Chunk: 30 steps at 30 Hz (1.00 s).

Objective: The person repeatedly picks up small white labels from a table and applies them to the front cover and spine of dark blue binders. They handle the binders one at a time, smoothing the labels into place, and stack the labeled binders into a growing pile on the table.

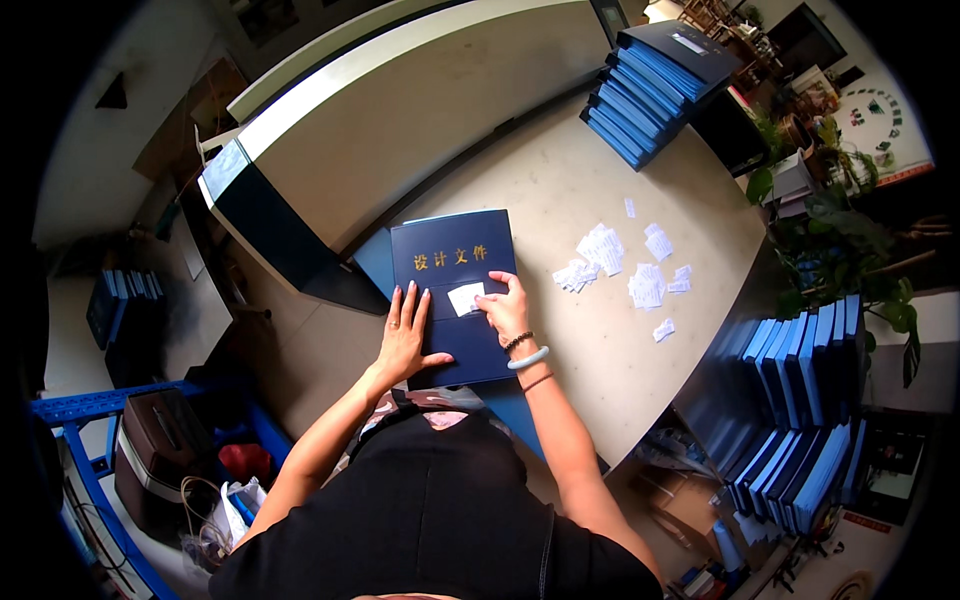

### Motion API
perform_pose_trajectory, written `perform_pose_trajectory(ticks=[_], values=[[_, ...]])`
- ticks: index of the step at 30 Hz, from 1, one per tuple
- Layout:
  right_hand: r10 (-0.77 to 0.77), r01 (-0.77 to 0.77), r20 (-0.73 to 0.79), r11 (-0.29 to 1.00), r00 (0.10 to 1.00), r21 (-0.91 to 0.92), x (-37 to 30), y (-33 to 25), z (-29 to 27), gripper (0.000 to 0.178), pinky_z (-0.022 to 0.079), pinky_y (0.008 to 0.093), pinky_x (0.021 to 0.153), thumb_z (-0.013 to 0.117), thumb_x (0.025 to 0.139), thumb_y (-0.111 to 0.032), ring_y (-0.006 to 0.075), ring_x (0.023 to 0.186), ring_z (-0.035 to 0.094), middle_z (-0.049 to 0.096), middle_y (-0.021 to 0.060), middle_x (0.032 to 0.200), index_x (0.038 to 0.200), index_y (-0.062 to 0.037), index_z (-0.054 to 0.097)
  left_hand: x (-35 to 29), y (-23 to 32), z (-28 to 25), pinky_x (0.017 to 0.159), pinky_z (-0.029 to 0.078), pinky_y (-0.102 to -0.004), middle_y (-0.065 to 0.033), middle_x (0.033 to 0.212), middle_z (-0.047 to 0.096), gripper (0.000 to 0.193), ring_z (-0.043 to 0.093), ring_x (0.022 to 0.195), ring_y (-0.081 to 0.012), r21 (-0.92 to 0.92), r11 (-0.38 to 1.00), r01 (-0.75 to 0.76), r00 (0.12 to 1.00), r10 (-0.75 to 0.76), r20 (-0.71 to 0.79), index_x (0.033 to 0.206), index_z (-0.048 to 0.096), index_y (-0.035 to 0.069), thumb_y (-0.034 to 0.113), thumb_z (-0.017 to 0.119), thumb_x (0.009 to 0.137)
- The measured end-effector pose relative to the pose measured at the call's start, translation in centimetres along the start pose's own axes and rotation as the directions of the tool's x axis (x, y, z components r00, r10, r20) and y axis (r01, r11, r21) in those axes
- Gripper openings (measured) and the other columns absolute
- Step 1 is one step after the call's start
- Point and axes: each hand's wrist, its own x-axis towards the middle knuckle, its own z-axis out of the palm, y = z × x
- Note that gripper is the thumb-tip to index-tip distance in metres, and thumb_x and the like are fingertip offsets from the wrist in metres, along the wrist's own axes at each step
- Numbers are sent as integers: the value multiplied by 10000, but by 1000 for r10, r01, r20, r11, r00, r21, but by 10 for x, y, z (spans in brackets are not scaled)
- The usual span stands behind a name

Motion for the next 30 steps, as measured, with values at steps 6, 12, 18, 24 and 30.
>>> perform_pose_trajectory(ticks=[6,12,18,24,30], values=[[16,-14,-12,992,1000,126,-5,10,1,469,342,198,386,716,824,46,46,468,475,685,104,801,1227,-50,496,-4,-6,12,1090,327,-622,-229,1625,111,1295,76,1495,-466,-31,999,-22,997,20,-79,1559,215,44,674,807,595],[3,11,158,996,987,-88,1,-3,-3,502,347,206,380,673,853,30,61,465,474,650,89,781,1280,-55,424,-3,-3,5,1222,113,-513,-300,1589,144,1257,84,1478,-489,5,1000,-21,1000,21,-9,1524,258,-31,721,745,642],[62,-87,252,992,966,90,-4,-4,-8,515,339,196,389,670,845,54,47,481,455,658,110,866,1286,-68,436,-1,-7,12,1120,293,-588,-239,1618,116,1301,86,1491,-462,15,1000,-22,998,23,-61,1559,212,42,691,799,596],[53,-71,152,991,987,118,-5,12,-1,468,338,193,388,671,855,40,40,479,459,661,88,842,1259,-69,460,1,-7,10,1094,306,-632,-226,1617,133,1283,112,1483,-462,7,1000,-16,999,17,-52,1577,209,144,673,820,580],[9,5,193,997,981,-75,-4,4,-2,438,333,203,372,665,871,26,46,466,462,652,70,782,1244,-58,450,5,9,-10,1165,213,-572,-267,1587,176,1256,153,1452,-494,100,993,57,995,-65,76,1581,227,244,700,810,566]])
